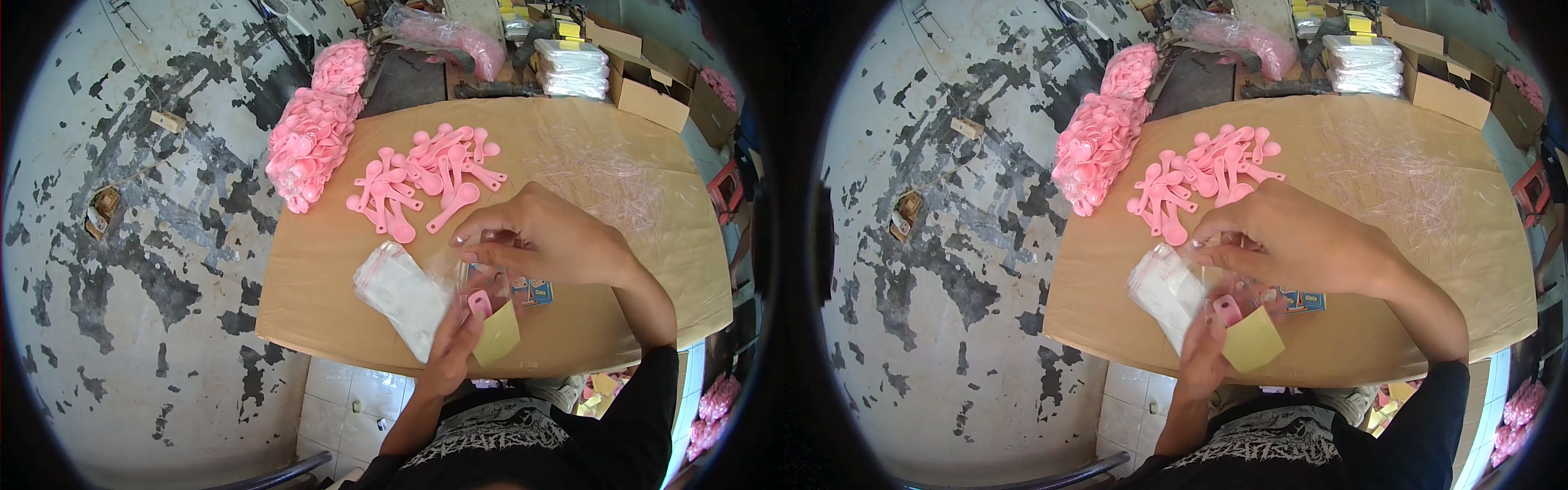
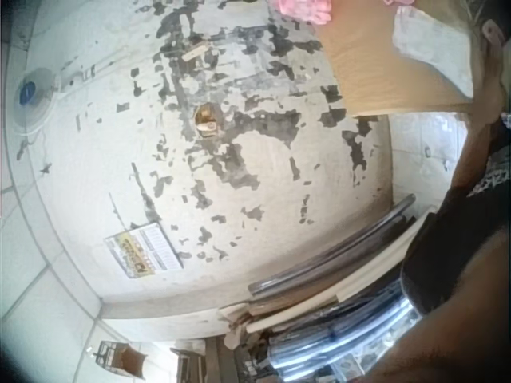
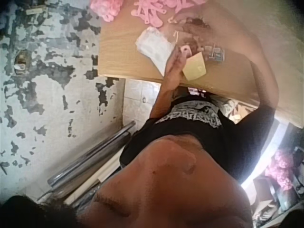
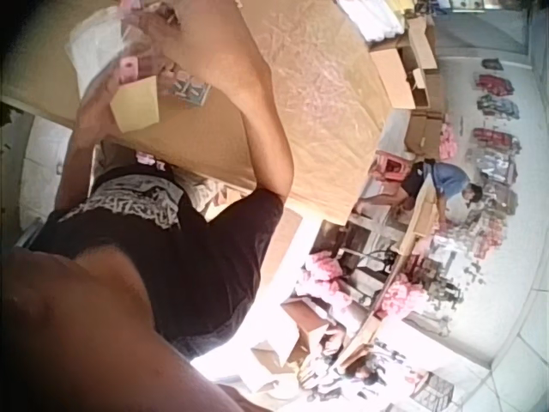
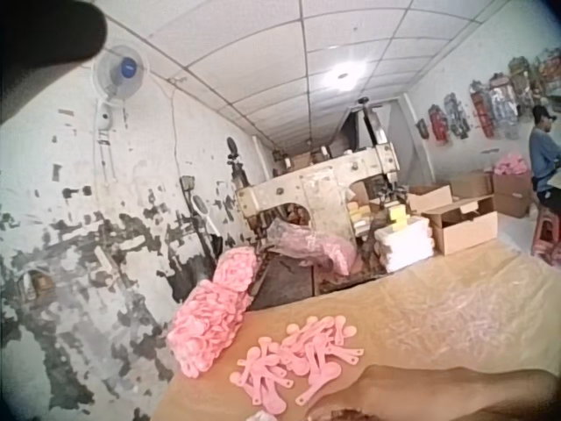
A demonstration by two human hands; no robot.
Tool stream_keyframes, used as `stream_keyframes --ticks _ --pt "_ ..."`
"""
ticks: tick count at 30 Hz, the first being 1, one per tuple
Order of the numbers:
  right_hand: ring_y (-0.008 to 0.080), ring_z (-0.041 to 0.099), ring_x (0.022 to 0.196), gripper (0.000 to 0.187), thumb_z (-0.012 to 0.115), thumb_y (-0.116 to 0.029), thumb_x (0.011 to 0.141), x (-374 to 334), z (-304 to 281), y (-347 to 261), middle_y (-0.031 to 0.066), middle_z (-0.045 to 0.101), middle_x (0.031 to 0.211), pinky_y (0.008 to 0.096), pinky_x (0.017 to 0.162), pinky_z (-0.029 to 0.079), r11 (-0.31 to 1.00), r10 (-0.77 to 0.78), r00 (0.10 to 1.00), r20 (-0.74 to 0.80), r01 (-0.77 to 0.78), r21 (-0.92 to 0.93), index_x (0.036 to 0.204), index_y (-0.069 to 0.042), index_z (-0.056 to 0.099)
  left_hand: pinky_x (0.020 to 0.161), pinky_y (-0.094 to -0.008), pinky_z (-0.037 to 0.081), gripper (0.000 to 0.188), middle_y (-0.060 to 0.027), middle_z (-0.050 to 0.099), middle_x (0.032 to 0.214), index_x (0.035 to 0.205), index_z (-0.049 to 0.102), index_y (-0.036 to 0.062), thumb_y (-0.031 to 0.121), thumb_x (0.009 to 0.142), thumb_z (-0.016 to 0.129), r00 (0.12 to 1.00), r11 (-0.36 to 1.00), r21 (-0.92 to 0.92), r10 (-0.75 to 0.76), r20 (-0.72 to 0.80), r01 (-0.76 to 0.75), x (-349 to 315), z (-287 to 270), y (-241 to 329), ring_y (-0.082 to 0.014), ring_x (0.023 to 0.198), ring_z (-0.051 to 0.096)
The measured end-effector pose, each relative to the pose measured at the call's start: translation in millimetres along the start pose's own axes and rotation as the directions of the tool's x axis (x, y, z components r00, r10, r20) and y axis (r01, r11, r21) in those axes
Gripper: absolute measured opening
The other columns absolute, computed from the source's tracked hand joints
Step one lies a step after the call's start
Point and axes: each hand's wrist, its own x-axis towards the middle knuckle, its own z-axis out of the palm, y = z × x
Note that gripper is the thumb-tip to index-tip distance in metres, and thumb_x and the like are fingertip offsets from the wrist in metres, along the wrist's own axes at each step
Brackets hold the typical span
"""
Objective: The person packs plastic spoons and printed cards into small plastic bags by hand, then gathers and sweeps plastic wrappers across the table.
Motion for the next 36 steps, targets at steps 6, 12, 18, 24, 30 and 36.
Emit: stream_keyframes --ticks 6,12,18,24,30,36 --pt "0.0268 0.066 0.084 0.019 0.067 -0.013 0.086 3.3 7.2 -3.1 0.0105 0.068 0.087 0.0382 0.073 0.053 0.912 -0.045 0.992 -0.115 -0.006 -0.411 0.104 -0.009 0.072 0.076 -0.0258 0.055 0.036 -0.0128 0.065 0.115 0.137 0.045 -0.0035 0.015 0.107 0.037 0.926 0.931 0.348 0.221 -0.305 -0.108 15.7 -9.9 10.6 -0.0175 0.087 0.07" --pt "0.0239 0.062 0.09 0.017 0.072 -0.018 0.08 3.0 13.6 8.3 0.0043 0.064 0.087 0.038 0.075 0.052 0.783 -0.345 0.938 -0.039 0.265 -0.563 0.094 -0.01 0.073 0.076 -0.0214 0.047 0.036 -0.0097 0.066 0.105 0.139 0.048 -0.0035 0.009 0.106 0.041 0.925 0.941 0.337 0.158 -0.347 -0.034 16.2 -3.0 18.1 -0.0061 0.086 0.058" --pt "0.0229 0.063 0.089 0.015 0.073 -0.022 0.075 4.8 17.7 17.1 0.0044 0.065 0.079 0.0378 0.074 0.051 0.721 -0.345 0.939 0.018 0.276 -0.636 0.08 -0.008 0.071 0.065 -0.0201 0.048 0.04 -0.0037 0.065 0.085 0.141 0.044 -0.0046 0.011 0.105 0.044 0.94 0.852 0.522 0.152 -0.305 0.032 13.2 -2.0 26.2 -0.0059 0.071 0.059" --pt "0.0248 0.064 0.081 0.015 0.073 -0.019 0.069 6.3 24.3 34.3 0.0046 0.064 0.07 0.0387 0.07 0.052 0.726 -0.262 0.962 0.078 0.25 -0.641 0.071 -0.007 0.065 0.055 -0.0269 0.044 0.037 -0.0096 0.062 0.069 0.137 0.05 -0.0027 0.012 0.102 0.048 0.982 0.685 0.723 0.064 -0.175 0.084 17.5 -13.1 25.9 -0.0085 0.058 0.053" --pt "0.0184 0.06 0.064 0.01 0.069 -0.004 0.072 11.3 6.3 25.6 0.003 0.061 0.069 0.0303 0.058 0.048 0.958 -0.167 0.955 -0.246 0.099 -0.267 0.075 -0.004 0.059 0.074 -0.0261 0.054 0.04 -0.0201 0.068 0.112 0.143 0.04 -0.0006 0.013 0.106 0.039 0.985 0.835 0.532 -0.064 -0.163 0.142 5.9 -25.0 32.9 -0.0237 0.085 0.072" --pt "0.0114 0.056 0.062 0.006 0.057 -0.005 0.081 -14.1 -66.9 53.4 0.0051 0.059 0.069 0.0264 0.06 0.047 0.945 -0.114 0.993 -0.035 0.12 0.303 0.078 -0.001 0.061 0.071 -0.0392 0.062 0.035 -0.0262 0.063 0.121 0.128 0.044 0.0007 0.027 0.108 0.035 0.973 0.999 0.036 -0.006 -0.229 0.015 6.6 -36.3 34.2 -0.0362 0.086 0.072"
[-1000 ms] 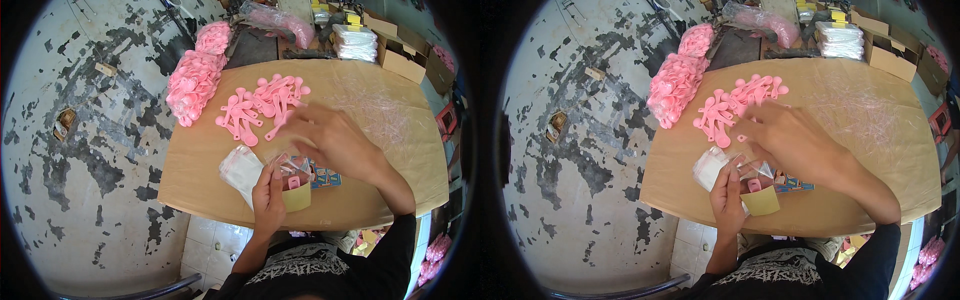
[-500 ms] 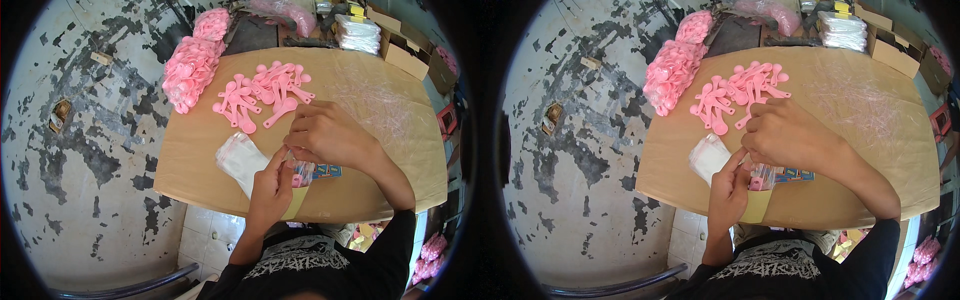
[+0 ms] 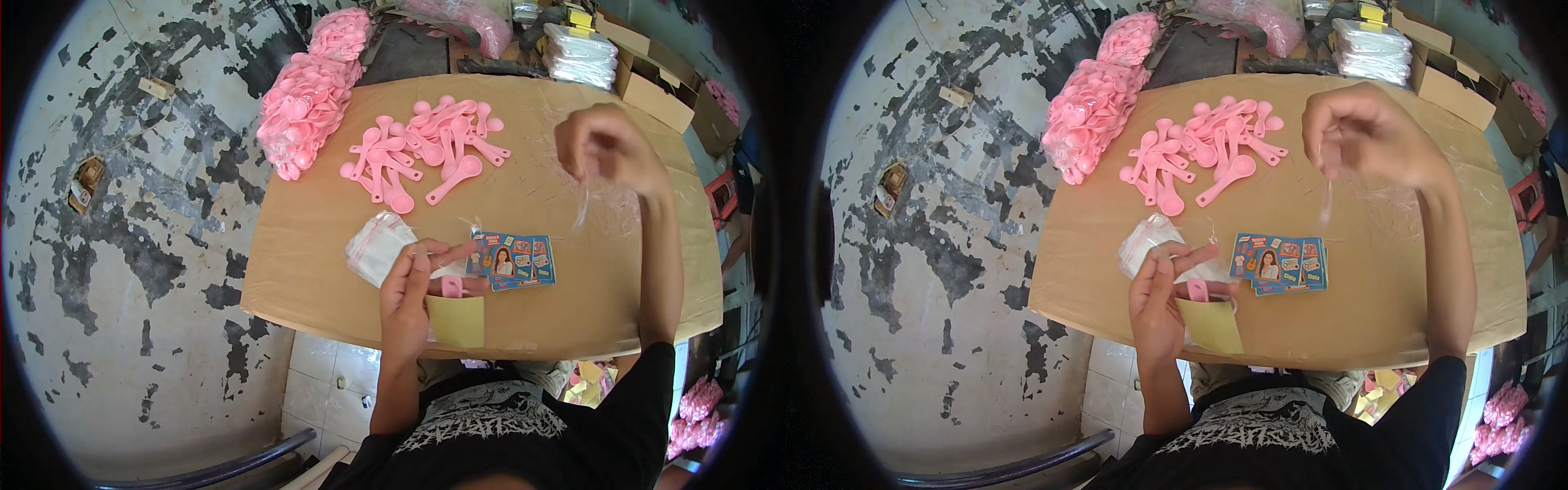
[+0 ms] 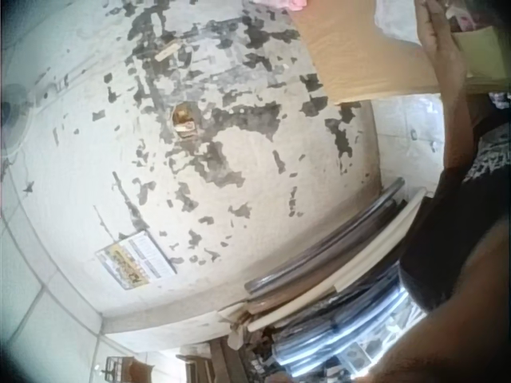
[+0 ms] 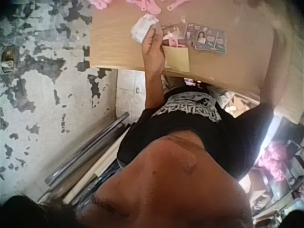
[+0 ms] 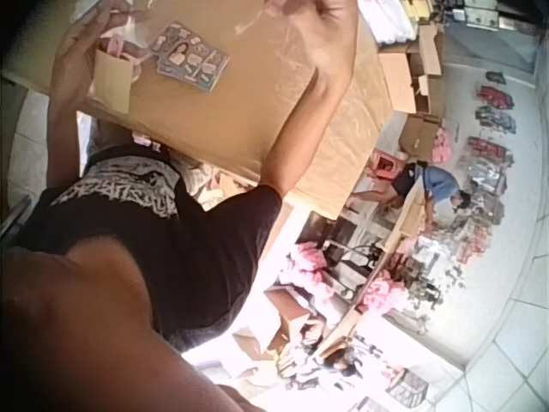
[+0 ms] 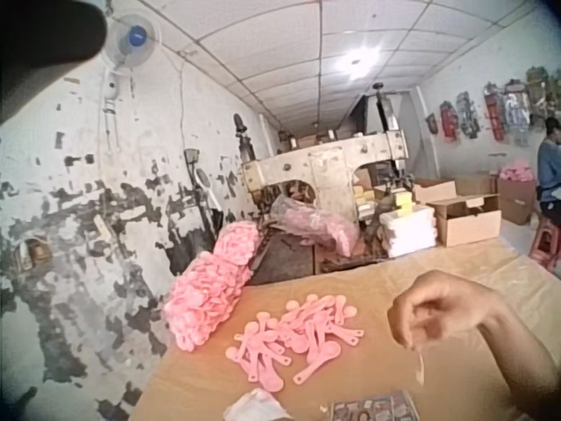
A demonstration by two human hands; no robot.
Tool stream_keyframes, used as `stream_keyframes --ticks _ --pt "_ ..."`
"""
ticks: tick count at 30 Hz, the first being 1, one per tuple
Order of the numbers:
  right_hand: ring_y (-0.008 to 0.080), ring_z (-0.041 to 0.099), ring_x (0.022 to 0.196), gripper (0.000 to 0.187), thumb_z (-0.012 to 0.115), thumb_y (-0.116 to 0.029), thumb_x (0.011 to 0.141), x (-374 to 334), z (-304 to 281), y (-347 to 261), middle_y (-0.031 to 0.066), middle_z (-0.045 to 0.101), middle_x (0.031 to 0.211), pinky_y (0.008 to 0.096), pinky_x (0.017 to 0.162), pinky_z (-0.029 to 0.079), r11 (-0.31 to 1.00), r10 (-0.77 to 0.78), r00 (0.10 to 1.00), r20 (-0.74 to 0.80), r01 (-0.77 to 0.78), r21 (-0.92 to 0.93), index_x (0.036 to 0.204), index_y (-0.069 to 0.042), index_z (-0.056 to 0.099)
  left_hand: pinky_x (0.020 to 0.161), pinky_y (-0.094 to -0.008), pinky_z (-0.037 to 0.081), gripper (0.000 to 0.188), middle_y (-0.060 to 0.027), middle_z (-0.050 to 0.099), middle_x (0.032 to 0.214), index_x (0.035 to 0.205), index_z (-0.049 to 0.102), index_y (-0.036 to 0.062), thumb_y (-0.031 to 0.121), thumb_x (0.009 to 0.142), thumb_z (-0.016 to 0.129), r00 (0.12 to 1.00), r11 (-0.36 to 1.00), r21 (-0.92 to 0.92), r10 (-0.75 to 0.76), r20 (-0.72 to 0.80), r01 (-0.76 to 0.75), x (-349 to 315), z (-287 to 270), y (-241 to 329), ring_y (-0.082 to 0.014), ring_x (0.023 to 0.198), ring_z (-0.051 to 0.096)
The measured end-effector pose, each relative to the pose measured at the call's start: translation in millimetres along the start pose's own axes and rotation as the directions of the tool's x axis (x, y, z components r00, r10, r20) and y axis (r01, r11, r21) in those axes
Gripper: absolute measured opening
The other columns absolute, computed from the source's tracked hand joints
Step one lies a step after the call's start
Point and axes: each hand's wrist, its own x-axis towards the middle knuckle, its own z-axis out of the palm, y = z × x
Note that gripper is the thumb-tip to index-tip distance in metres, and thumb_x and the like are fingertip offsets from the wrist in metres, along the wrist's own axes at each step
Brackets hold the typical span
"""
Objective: The person packs plastic spoons and printed cards into small plastic bags by hand, then gathers and sweeps plastic wrappers across the table.
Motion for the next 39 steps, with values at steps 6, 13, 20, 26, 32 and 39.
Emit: stream_keyframes --ticks 6,13,20,26,32,39 --pt "0.0158 0.064 0.086 0.02 0.054 -0.005 0.09 -38.2 -53.6 114.8 0.0065 0.068 0.094 0.0301 0.075 0.051 -0.238 -0.271 0.942 -0.196 -0.263 -0.935 0.104 0.002 0.066 0.074 -0.0421 0.063 0.039 -0.0267 0.062 0.122 0.13 0.043 0.0011 0.032 0.108 0.034 0.993 0.993 0.054 0.105 -0.059 -0.102 1.6 10.4 5.8 -0.0406 0.093 0.07" --pt "0.0221 0.068 0.087 0.034 0.066 -0.026 0.092 3.4 67.5 -7.3 0.0114 0.071 0.094 0.0322 0.078 0.054 0.87 0.16 0.986 -0.046 -0.163 -0.466 0.116 -0.001 0.066 0.081 -0.0424 0.061 0.047 -0.0217 0.059 0.128 0.14 0.04 -0.0012 0.033 0.108 0.035 0.973 0.987 0.068 0.156 -0.168 -0.146 15.9 20.6 0.9 -0.0392 0.11 0.065" --pt "0.0169 0.07 0.079 0.023 0.071 -0.016 0.09 11.1 92.8 -8.0 0.0119 0.074 0.095 0.0293 0.07 0.055 0.919 0.337 0.936 0.098 -0.304 -0.252 0.109 -0.002 0.072 0.087 -0.0297 0.055 0.043 -0.0191 0.057 0.134 0.138 0.044 -0.0027 0.027 0.108 0.034 0.973 0.982 0.088 0.179 -0.146 -0.168 22.0 29.3 -4.9 -0.0208 0.107 0.063" --pt "0.0096 0.068 0.081 0.024 0.07 -0.01 0.09 5.1 98.6 16.7 0.0099 0.075 0.097 0.0269 0.07 0.055 0.984 0.169 0.984 -0.056 -0.172 -0.054 0.113 -0.004 0.072 0.09 -0.0304 0.054 0.039 -0.016 0.062 0.124 0.133 0.05 -0.0063 0.021 0.107 0.041 0.994 0.998 0.013 0.059 -0.094 -0.058 17.1 14.3 -14.9 -0.0178 0.105 0.063" --pt "0.0121 0.068 0.08 0.018 0.071 -0.007 0.089 6.7 96.8 17.3 0.0104 0.075 0.098 0.0267 0.07 0.054 0.972 0.236 0.971 -0.034 -0.236 -0.019 0.106 -0.003 0.074 0.09 -0.0253 0.05 0.037 -0.0126 0.061 0.128 0.134 0.053 -0.0053 0.018 0.107 0.044 0.985 0.986 0.058 0.161 -0.067 -0.158 17.9 9.1 -17.2 -0.013 0.108 0.06" --pt "0.0143 0.065 0.074 0.022 0.07 0.001 0.081 -0.8 92.7 19.5 0.0085 0.073 0.087 0.0292 0.068 0.051 0.992 0.114 0.991 -0.07 -0.117 -0.038 0.101 -0.007 0.077 0.078 -0.0232 0.053 0.026 -0.0097 0.068 0.11 0.126 0.059 -0.0031 0.004 0.101 0.051 0.984 0.95 0.273 0.114 0.137 -0.148 13.1 -6.5 14.5 -0.0096 0.096 0.064"
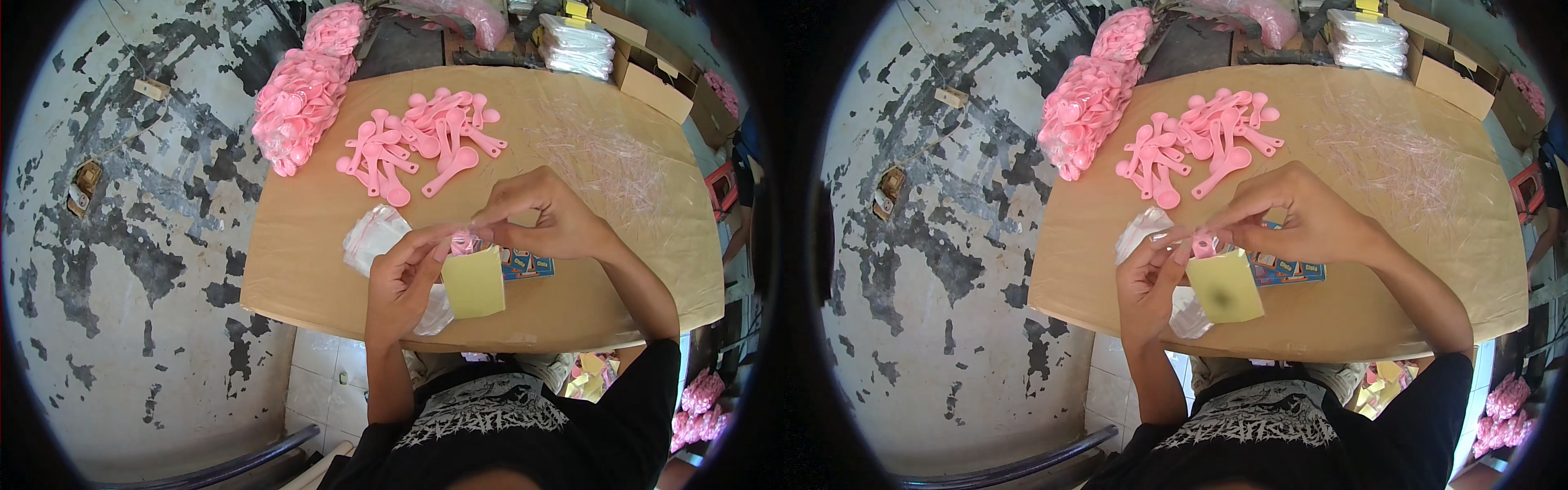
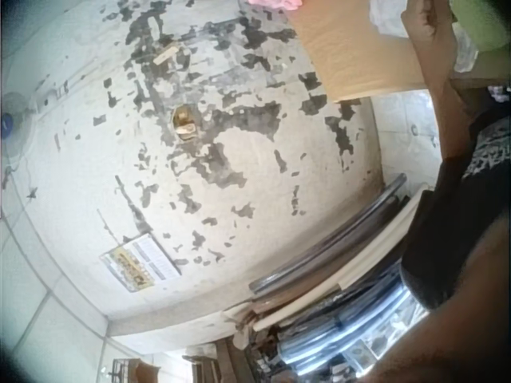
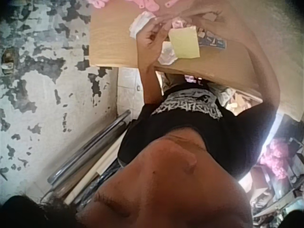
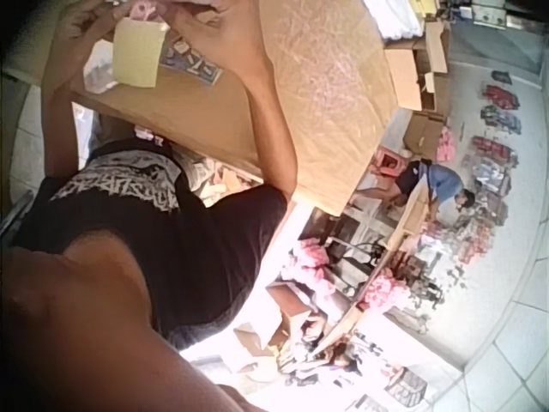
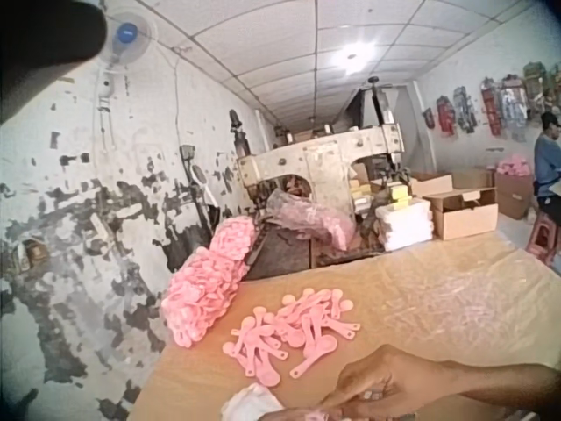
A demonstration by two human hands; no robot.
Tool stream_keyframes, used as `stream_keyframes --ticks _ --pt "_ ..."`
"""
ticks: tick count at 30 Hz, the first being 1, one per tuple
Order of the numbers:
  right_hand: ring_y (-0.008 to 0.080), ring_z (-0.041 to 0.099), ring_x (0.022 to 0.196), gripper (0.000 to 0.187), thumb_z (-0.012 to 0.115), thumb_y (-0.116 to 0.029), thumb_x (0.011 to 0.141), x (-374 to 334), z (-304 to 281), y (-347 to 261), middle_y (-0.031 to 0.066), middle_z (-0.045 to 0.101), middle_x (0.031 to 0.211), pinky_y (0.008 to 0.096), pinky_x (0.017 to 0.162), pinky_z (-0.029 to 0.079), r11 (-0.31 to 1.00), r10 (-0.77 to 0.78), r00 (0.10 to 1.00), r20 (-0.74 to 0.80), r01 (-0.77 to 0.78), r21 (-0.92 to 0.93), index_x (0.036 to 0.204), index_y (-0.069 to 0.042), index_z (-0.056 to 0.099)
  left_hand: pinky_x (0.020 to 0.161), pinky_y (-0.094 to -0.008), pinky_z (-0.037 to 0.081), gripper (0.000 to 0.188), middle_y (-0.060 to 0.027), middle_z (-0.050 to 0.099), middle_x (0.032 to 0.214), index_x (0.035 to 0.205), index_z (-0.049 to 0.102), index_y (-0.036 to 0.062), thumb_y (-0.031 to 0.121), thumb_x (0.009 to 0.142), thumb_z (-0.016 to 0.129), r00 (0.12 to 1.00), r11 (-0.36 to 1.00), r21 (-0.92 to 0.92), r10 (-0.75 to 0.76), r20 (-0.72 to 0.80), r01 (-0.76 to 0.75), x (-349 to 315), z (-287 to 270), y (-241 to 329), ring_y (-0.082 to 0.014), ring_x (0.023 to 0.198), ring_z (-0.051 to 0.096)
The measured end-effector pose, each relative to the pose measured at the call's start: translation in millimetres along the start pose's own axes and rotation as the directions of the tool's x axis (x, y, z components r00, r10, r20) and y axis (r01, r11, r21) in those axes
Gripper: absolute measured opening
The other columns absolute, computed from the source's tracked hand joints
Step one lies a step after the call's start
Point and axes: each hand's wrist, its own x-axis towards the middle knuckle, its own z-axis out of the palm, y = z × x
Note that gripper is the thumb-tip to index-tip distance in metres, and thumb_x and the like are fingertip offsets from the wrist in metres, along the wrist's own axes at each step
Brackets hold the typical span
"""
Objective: The person packs plastic spoons and printed cards into small plastic bags by hand, then gathers and sweeps plastic wrappers across the table.
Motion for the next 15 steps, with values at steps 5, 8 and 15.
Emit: stream_keyframes --ticks 5,8,15 --pt "0.0177 0.063 0.075 0.032 0.064 0.006 0.073 1.8 -10.7 11.9 0.0071 0.073 0.085 0.0318 0.072 0.049 0.914 -0.391 0.91 0.137 0.402 -0.061 0.097 -0.009 0.078 0.064 -0.0192 0.048 0.026 -0.0058 0.071 0.094 0.116 0.065 -0.0009 -0.007 0.096 0.051 0.992 0.971 0.201 0.127 0.027 -0.13 0.0 -7.7 -5.6 -0.004 0.076 0.061" --pt "0.0213 0.062 0.075 0.029 0.065 0.006 0.071 2.1 -12.6 11.9 0.0058 0.073 0.082 0.0338 0.074 0.05 0.9 -0.424 0.891 0.163 0.435 -0.038 0.092 -0.009 0.078 0.057 -0.0186 0.041 0.027 -0.0045 0.071 0.09 0.111 0.067 -0.0018 -0.01 0.094 0.048 0.979 0.951 0.238 0.182 0.089 -0.198 -0.9 -13.1 -4.6 -0.0034 0.066 0.054" --pt "0.0226 0.062 0.076 0.027 0.065 0.005 0.069 1.3 -13.2 0.5 0.0053 0.073 0.081 0.0346 0.075 0.051 0.894 -0.41 0.892 0.19 0.435 -0.108 0.089 -0.008 0.077 0.063 -0.0199 0.048 0.018 -0.0048 0.069 0.085 0.103 0.066 -0.0037 -0.008 0.093 0.052 0.943 0.899 0.31 0.247 0.223 -0.309 5.4 -25.1 6.1 -0.0037 0.07 0.059"
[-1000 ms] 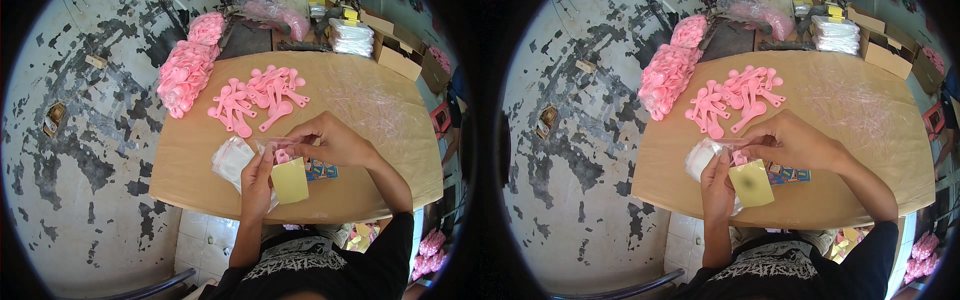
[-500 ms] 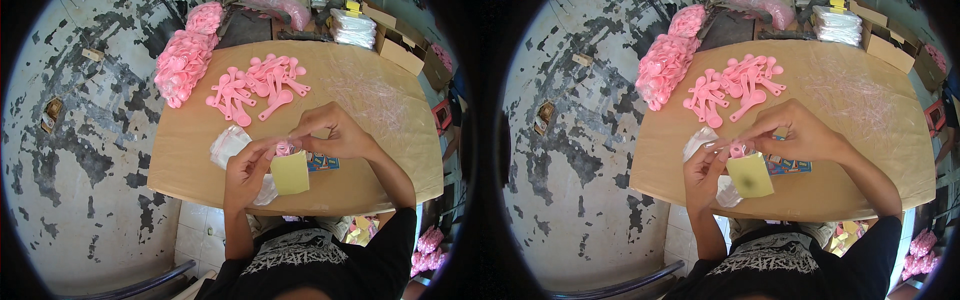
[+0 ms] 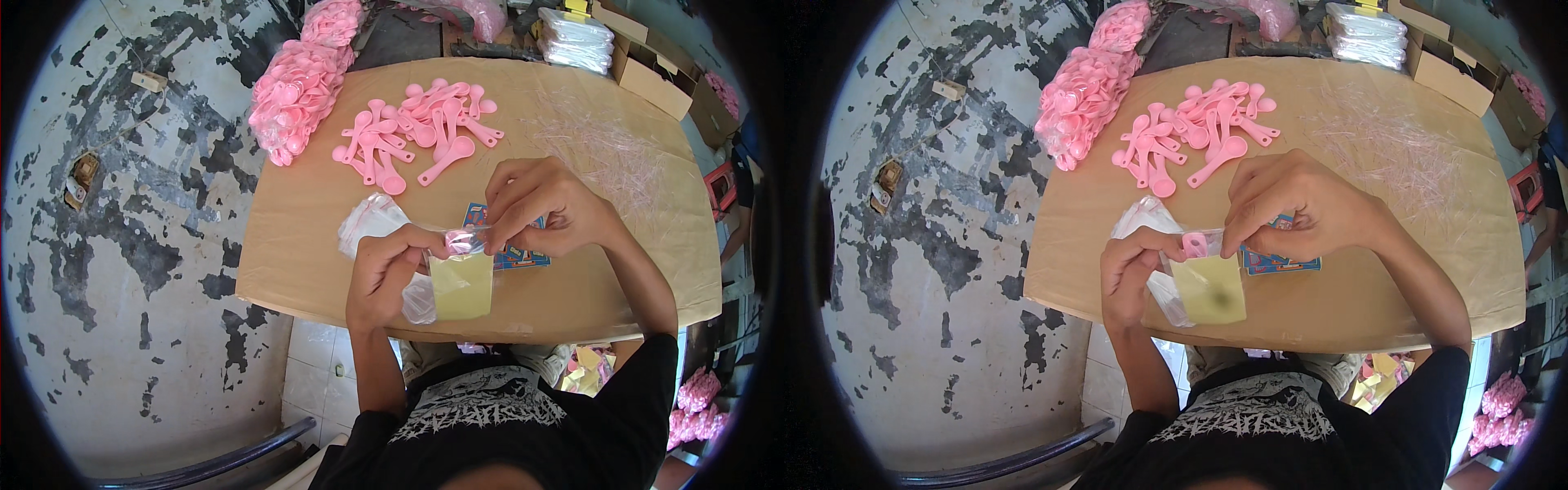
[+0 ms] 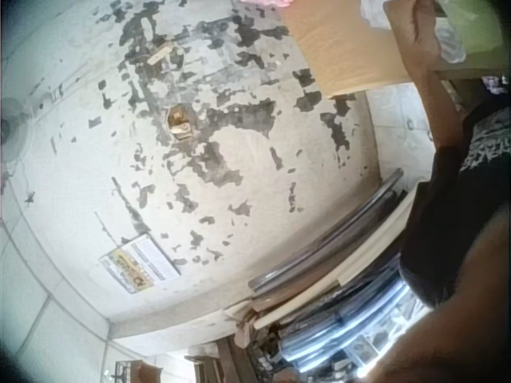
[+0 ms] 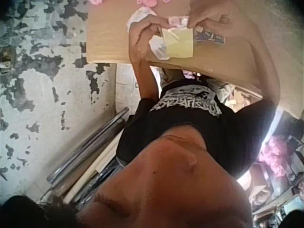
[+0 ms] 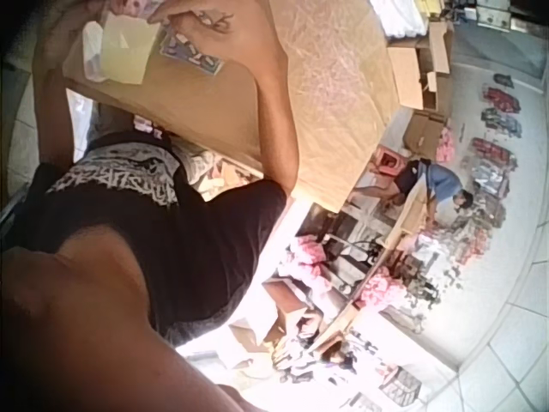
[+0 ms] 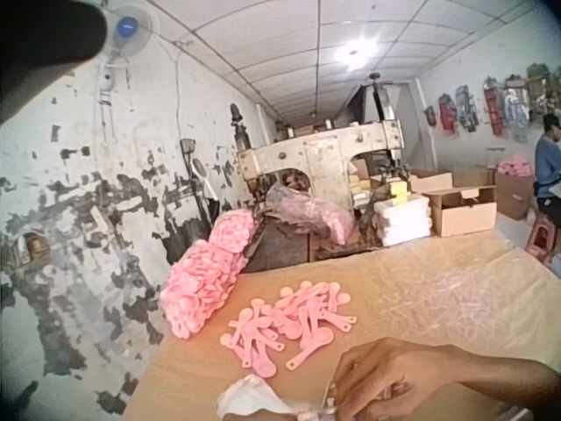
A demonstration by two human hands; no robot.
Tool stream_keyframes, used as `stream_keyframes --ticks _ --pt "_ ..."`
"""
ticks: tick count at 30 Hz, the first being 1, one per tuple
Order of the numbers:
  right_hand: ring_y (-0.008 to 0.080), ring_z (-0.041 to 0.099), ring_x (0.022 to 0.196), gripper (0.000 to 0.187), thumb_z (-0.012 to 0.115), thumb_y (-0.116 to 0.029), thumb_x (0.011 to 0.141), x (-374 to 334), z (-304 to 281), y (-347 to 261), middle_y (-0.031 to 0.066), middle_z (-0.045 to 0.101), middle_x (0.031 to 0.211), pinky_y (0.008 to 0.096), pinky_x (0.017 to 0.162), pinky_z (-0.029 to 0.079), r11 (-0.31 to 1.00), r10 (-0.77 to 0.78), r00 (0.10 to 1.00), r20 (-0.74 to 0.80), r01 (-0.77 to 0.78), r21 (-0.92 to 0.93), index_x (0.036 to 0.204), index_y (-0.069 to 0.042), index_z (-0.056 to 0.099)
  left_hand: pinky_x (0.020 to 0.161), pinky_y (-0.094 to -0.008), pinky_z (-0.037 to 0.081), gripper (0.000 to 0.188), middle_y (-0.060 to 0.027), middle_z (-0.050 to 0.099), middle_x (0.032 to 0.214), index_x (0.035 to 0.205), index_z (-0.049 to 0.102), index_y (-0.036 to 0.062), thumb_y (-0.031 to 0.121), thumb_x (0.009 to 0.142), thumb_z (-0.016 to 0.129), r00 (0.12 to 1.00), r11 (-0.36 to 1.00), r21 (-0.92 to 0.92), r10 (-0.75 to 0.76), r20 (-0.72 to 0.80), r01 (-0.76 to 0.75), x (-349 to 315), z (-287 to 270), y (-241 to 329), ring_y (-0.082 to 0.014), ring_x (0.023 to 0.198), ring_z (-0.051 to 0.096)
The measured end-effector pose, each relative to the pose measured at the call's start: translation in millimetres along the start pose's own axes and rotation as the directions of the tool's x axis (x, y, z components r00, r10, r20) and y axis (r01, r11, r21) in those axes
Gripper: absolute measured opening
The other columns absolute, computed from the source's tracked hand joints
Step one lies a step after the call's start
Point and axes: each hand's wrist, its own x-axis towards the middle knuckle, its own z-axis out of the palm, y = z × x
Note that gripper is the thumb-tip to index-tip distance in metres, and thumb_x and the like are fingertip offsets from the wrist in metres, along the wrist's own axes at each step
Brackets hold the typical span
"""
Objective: The person packs plastic spoons and printed cards into small plastic bags by hand, then gathers and sweeps plastic wrappers across the table.
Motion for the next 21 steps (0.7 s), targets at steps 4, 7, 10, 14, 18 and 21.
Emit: stream_keyframes --ticks 4,7,10,14,18,21 --pt "0.0228 0.063 0.077 0.024 0.063 0.005 0.069 -1.2 -7.9 -4.4 0.0054 0.072 0.081 0.0342 0.074 0.051 0.999 0.014 0.999 0.04 -0.012 -0.044 0.085 -0.007 0.076 0.065 -0.0216 0.054 0.009 -0.0039 0.065 0.079 0.093 0.058 -0.0019 -0.005 0.088 0.065 0.996 0.979 -0.191 -0.082 -0.033 0.074 1.3 11.3 6.9 -0.0056 0.077 0.064" --pt "0.0229 0.065 0.077 0.022 0.064 0.003 0.072 -7.5 -18.7 -12.5 0.0064 0.072 0.083 0.0334 0.071 0.052 0.984 0.122 0.992 -0.018 -0.124 -0.13 0.088 -0.008 0.075 0.064 -0.0222 0.055 0.02 -0.0042 0.064 0.083 0.088 0.053 0.0007 -0.004 0.084 0.073 0.987 0.986 -0.103 -0.141 -0.072 0.133 -0.4 17.1 2.7 -0.0085 0.081 0.066" --pt "0.0234 0.069 0.079 0.021 0.068 0.0 0.078 3.9 -16.9 -39.1 0.0081 0.073 0.086 0.0323 0.07 0.054 0.94 0.325 0.938 -0.123 -0.334 -0.064 0.096 -0.008 0.074 0.066 -0.0242 0.058 0.027 -0.0069 0.065 0.094 0.089 0.052 0.0015 -0.002 0.081 0.077 0.981 0.985 -0.11 -0.147 -0.123 0.134 -3.2 28.3 3.3 -0.0122 0.086 0.067" --pt "0.0247 0.073 0.087 0.022 0.069 0.0 0.086 9.8 4.3 -50.7 0.0099 0.074 0.093 0.0315 0.075 0.057 0.838 0.541 0.835 0.103 -0.545 0.021 0.108 -0.004 0.07 0.077 -0.0305 0.061 0.028 -0.0136 0.065 0.116 0.103 0.056 -0.0007 -0.003 0.082 0.075 0.973 0.944 -0.295 -0.192 -0.132 0.146 1.9 42.6 17.0 -0.0187 0.103 0.067" --pt "0.0228 0.073 0.085 0.025 0.071 0.0 0.085 -13.4 -12.3 -49.2 0.0074 0.075 0.094 0.0311 0.074 0.058 0.876 0.482 0.871 0.095 -0.476 -0.079 0.11 -0.002 0.069 0.089 -0.0333 0.058 0.033 -0.0162 0.063 0.127 0.114 0.059 -0.0001 -0.005 0.084 0.072 0.934 0.937 -0.282 -0.273 -0.231 0.204 -23.5 12.0 10.5 -0.0236 0.116 0.062" --pt "0.0218 0.073 0.086 0.024 0.073 -0.01 0.086 -54.9 -50.5 -71.2 0.0076 0.074 0.098 0.0305 0.075 0.056 0.702 0.704 0.545 0.455 -0.632 -0.33 0.11 -0.007 0.072 0.097 -0.0375 0.053 0.032 -0.0174 0.061 0.13 0.116 0.064 0.002 -0.004 0.085 0.069 0.958 0.986 -0.006 -0.163 -0.236 0.166 -56.0 -21.6 -12.2 -0.0267 0.118 0.062"
